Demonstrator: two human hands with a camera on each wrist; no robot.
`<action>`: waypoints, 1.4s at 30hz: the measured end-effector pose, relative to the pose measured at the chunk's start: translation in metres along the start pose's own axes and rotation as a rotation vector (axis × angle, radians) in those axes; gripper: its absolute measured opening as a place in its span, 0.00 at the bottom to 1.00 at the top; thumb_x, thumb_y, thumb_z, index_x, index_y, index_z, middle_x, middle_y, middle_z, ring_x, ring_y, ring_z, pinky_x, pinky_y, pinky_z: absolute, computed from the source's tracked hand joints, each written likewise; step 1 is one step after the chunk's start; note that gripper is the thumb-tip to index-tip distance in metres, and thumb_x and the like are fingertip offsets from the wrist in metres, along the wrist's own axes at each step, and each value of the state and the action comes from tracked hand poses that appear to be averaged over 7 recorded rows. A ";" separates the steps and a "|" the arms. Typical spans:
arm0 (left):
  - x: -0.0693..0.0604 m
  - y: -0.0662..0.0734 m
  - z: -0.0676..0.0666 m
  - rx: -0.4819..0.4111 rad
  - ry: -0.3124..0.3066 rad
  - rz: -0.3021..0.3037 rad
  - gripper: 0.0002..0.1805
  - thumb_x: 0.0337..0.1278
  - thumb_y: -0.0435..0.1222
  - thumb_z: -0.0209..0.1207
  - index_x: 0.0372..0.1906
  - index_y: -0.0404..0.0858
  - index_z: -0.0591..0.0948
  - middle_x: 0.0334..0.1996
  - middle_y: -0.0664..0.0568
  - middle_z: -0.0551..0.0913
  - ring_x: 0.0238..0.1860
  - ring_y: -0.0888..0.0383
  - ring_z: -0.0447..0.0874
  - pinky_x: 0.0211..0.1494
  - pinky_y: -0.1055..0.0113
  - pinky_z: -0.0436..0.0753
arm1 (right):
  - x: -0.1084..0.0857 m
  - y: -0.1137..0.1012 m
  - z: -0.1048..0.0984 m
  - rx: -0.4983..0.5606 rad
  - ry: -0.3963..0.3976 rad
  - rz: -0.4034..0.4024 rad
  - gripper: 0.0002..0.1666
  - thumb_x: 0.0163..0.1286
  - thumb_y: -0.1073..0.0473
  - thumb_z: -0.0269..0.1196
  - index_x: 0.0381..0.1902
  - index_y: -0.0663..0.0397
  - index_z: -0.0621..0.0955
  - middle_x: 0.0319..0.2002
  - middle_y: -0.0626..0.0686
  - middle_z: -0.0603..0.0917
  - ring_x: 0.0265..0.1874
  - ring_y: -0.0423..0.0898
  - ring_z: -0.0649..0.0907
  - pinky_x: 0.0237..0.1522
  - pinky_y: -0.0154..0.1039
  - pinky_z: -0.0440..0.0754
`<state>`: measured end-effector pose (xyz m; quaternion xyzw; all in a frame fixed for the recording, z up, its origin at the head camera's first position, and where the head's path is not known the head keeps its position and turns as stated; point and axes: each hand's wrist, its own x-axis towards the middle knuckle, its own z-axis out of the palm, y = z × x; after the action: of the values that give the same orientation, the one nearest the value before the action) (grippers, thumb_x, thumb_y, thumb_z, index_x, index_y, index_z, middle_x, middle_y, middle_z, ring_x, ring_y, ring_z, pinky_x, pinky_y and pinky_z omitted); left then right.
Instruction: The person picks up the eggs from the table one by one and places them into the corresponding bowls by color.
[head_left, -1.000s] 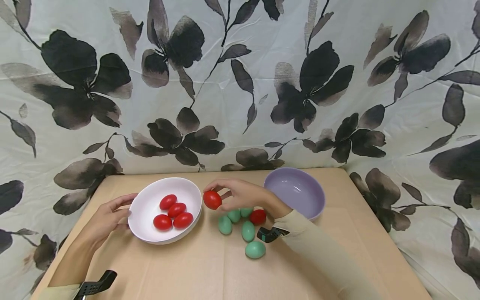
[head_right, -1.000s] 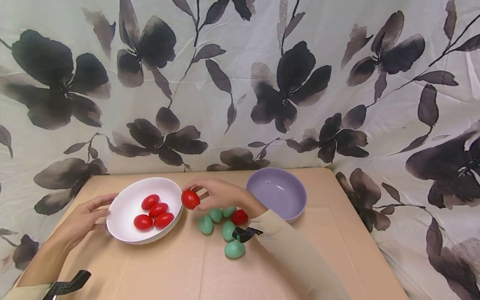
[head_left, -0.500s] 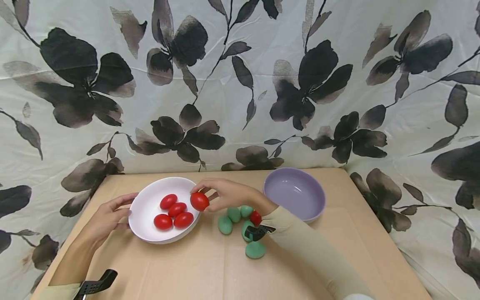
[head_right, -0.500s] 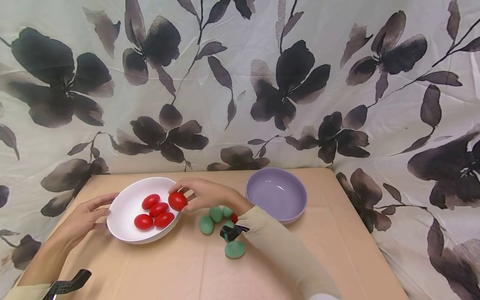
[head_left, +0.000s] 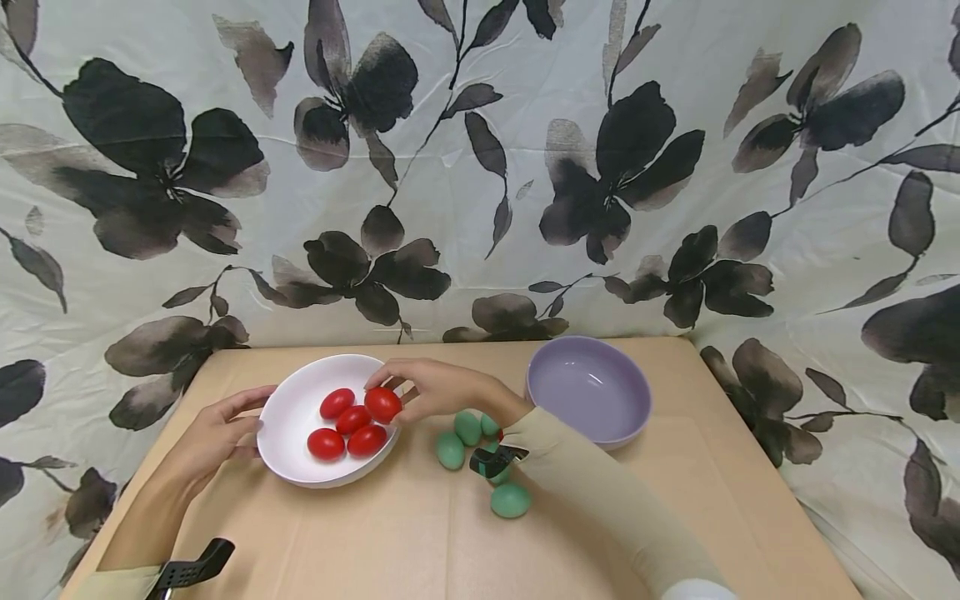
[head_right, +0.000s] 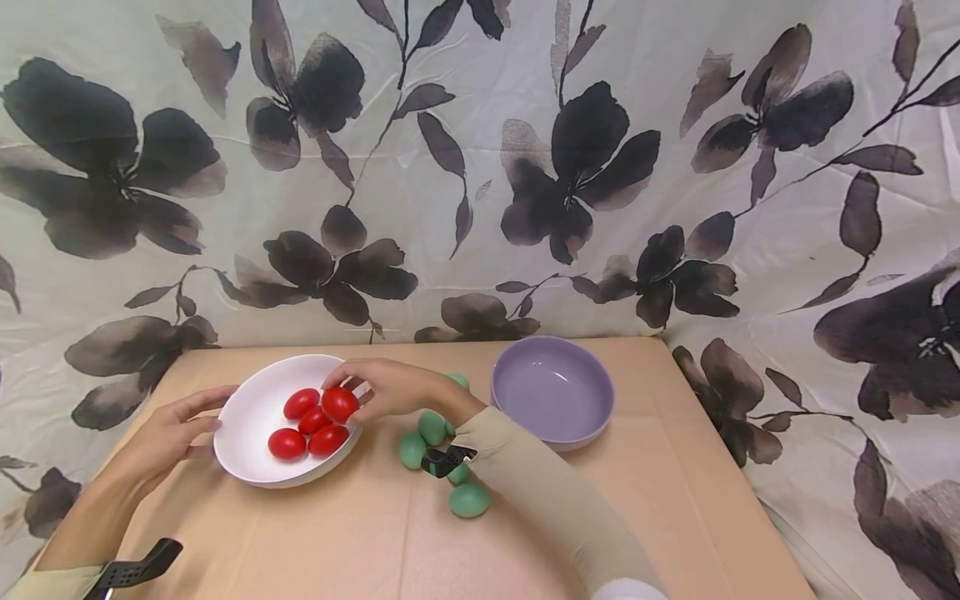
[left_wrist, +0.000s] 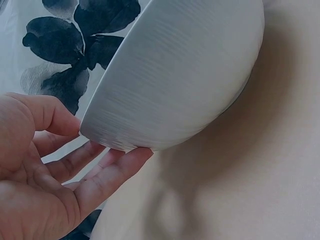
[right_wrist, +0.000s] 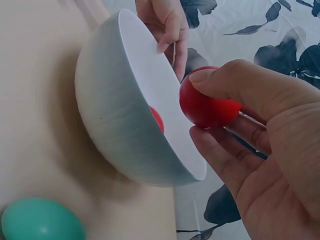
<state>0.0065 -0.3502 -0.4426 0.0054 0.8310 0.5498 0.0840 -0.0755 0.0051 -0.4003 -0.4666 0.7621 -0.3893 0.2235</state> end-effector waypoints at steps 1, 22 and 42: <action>0.000 0.000 0.000 -0.001 0.001 0.000 0.32 0.73 0.32 0.51 0.78 0.31 0.59 0.72 0.28 0.62 0.48 0.65 0.82 0.45 0.55 0.89 | 0.002 0.000 0.000 -0.004 0.000 0.008 0.32 0.63 0.66 0.69 0.65 0.49 0.75 0.59 0.42 0.77 0.58 0.36 0.78 0.56 0.34 0.82; -0.002 0.000 0.000 0.004 0.009 0.008 0.32 0.73 0.32 0.51 0.77 0.30 0.59 0.72 0.28 0.62 0.48 0.64 0.82 0.44 0.56 0.89 | 0.035 0.001 0.014 -0.032 -0.079 0.040 0.32 0.62 0.69 0.69 0.64 0.52 0.75 0.60 0.47 0.76 0.57 0.37 0.77 0.55 0.31 0.82; -0.002 0.001 -0.001 0.009 0.012 -0.003 0.32 0.74 0.33 0.51 0.78 0.31 0.59 0.73 0.28 0.62 0.49 0.66 0.81 0.46 0.56 0.89 | 0.054 -0.003 0.029 -0.265 -0.155 0.116 0.31 0.63 0.61 0.73 0.63 0.49 0.76 0.57 0.43 0.78 0.52 0.33 0.77 0.49 0.22 0.79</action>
<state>0.0084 -0.3506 -0.4407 0.0011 0.8340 0.5459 0.0797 -0.0783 -0.0552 -0.4138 -0.4757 0.8129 -0.2347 0.2404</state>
